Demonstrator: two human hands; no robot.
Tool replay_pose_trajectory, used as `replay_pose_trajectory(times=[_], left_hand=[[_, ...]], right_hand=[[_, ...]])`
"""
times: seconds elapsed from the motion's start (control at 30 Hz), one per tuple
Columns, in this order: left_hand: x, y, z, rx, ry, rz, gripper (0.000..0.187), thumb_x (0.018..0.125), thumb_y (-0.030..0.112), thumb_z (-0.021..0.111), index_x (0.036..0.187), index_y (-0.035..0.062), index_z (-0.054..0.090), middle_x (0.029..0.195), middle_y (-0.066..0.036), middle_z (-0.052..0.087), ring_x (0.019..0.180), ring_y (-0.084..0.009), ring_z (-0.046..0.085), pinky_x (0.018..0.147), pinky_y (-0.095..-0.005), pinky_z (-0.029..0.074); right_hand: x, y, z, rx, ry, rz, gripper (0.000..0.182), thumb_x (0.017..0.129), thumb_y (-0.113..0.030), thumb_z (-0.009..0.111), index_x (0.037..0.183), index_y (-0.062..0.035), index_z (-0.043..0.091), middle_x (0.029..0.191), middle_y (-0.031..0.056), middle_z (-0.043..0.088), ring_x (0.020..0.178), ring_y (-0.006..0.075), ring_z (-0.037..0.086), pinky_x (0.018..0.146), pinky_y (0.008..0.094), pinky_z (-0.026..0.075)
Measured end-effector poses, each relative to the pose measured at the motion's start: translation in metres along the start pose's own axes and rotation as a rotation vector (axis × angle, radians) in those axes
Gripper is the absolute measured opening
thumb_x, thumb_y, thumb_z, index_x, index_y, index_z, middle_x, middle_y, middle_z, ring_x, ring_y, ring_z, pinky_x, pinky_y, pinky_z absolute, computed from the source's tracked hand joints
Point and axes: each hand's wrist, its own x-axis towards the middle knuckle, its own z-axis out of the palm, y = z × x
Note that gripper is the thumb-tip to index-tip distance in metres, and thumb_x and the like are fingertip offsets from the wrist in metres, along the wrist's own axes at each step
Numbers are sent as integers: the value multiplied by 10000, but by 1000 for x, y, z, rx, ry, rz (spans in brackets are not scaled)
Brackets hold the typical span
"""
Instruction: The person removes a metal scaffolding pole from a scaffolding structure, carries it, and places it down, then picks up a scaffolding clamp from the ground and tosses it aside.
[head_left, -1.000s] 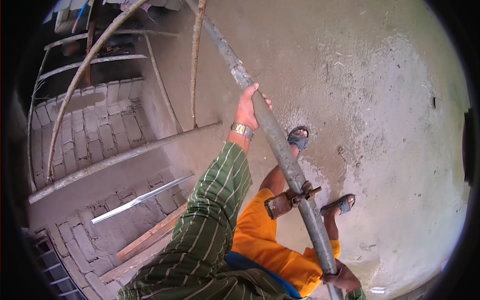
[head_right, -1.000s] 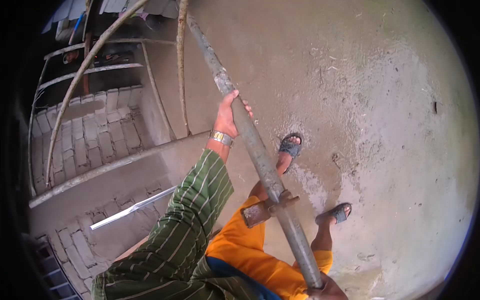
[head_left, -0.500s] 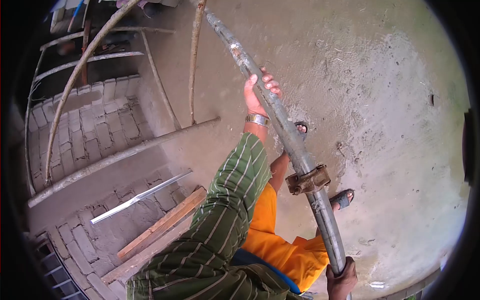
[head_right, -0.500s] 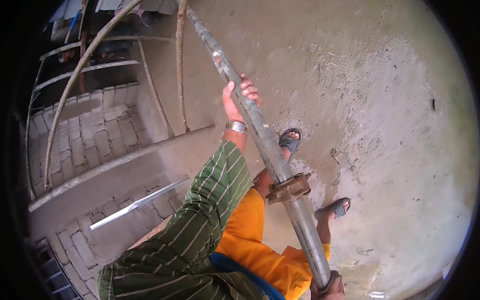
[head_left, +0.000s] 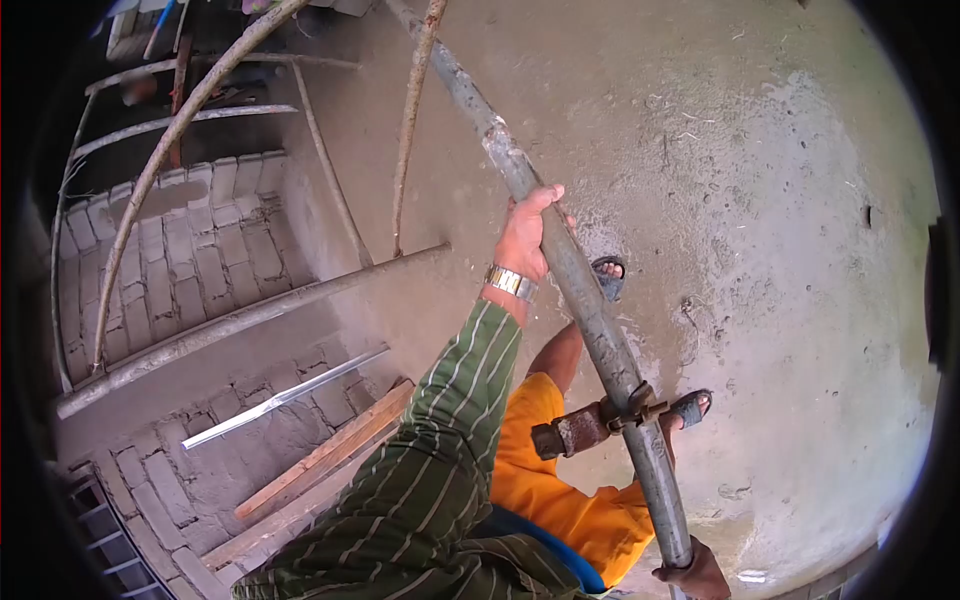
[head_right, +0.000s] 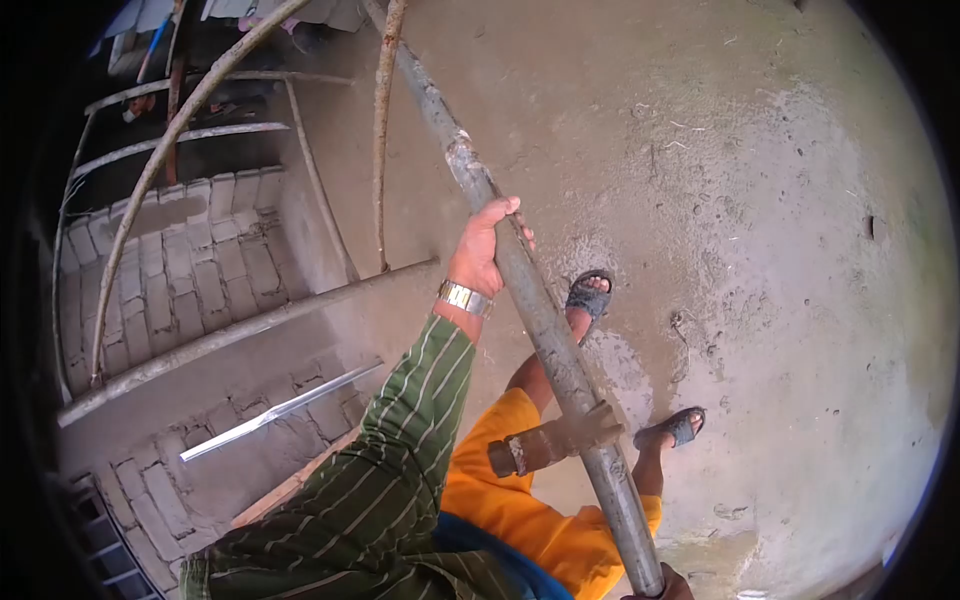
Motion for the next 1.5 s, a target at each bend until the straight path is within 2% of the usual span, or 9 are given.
replay_pose_trajectory(times=[0.2,0.37,0.47,0.67,0.9,1.27,1.4,1.43,1.5], left_hand=[[-2,28,51,-234,-221,82,239,820,240,654,918,89,497,741,-90,534,653,-232,579,622,-397,529],[1,-38,45,-621,-460,67,254,845,283,648,980,104,530,792,-43,556,701,-195,582,679,-399,534],[17,-59,21,-474,-396,27,261,855,289,641,1013,109,538,805,-16,554,699,-181,580,669,-399,533],[62,-127,-28,-141,-62,-140,226,838,270,667,940,125,526,780,-21,537,679,-188,572,652,-393,529],[107,-180,-37,-101,-12,-187,271,799,289,711,855,121,507,759,-27,524,667,-195,571,643,-387,524],[-42,-31,-18,-93,-28,-31,251,825,296,683,904,117,527,726,-28,545,625,-190,579,602,-374,553],[-64,-6,20,-144,-108,-35,227,827,266,673,908,110,529,741,-35,543,642,-200,583,614,-399,549],[-60,-5,27,-176,-137,-37,220,828,259,670,906,109,529,744,-37,542,643,-203,582,616,-404,546],[-51,-13,21,-183,-162,-71,212,828,246,666,910,107,528,748,-39,540,643,-209,580,617,-411,539]], right_hand=[[-79,-87,-28,-334,179,42,372,760,-83,698,1096,-34,547,711,19,554,626,106,471,559,276,431],[-36,-37,-26,-541,406,-127,524,758,-109,754,1213,-40,504,753,53,609,630,122,510,566,275,443],[10,-8,-7,-537,599,-264,591,543,-88,836,1037,-61,513,752,164,604,688,354,613,638,381,490],[147,85,-21,-574,549,-203,485,610,-182,760,1025,-84,529,792,182,634,743,400,629,661,449,497],[245,126,-41,-510,551,-244,351,686,-189,702,962,-100,504,815,169,625,753,408,614,644,475,484],[-24,16,38,-550,384,-298,460,611,-214,796,931,-17,530,686,167,606,637,354,639,608,438,503],[-68,-23,5,-184,117,-291,436,669,-116,813,989,-4,538,756,71,589,626,179,610,591,353,512],[-71,-34,0,189,14,-91,440,678,-97,811,1011,-2,541,788,77,598,619,171,613,576,322,525],[-60,-54,-4,239,-119,51,441,672,-88,817,1002,8,541,783,83,598,614,158,610,561,304,533]])
